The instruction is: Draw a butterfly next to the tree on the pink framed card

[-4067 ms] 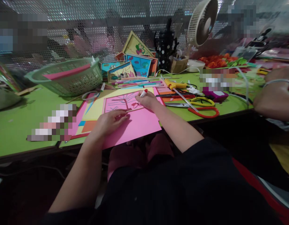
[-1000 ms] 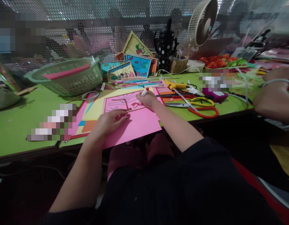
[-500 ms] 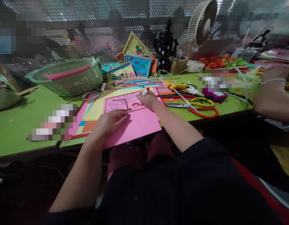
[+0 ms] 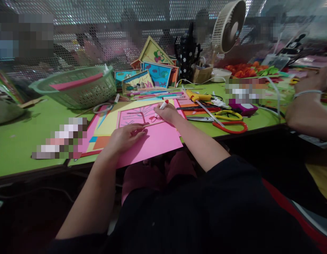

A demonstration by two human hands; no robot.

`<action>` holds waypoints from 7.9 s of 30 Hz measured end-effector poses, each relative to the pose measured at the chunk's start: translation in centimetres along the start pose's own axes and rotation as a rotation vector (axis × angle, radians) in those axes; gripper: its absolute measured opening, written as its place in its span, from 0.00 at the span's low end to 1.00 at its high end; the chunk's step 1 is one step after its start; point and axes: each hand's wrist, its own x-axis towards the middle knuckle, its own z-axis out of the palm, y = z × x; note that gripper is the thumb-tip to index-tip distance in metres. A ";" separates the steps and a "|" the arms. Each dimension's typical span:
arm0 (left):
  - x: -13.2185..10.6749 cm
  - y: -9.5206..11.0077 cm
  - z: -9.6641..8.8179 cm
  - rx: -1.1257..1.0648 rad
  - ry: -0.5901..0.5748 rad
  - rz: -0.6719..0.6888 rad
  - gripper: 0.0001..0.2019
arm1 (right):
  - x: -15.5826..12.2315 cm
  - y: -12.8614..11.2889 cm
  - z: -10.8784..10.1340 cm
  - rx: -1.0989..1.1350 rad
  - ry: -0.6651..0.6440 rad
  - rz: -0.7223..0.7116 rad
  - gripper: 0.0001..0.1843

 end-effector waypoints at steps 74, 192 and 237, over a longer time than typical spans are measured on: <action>-0.2 0.4 -0.3 -0.018 -0.023 -0.024 0.13 | 0.1 0.5 0.0 -0.109 -0.006 -0.059 0.09; -0.2 0.3 -0.3 -0.016 -0.021 -0.005 0.12 | 0.1 0.5 -0.2 -0.251 -0.030 -0.113 0.09; -0.2 0.2 0.1 -0.010 0.005 0.007 0.12 | -0.3 0.0 -0.3 -0.286 -0.022 -0.085 0.09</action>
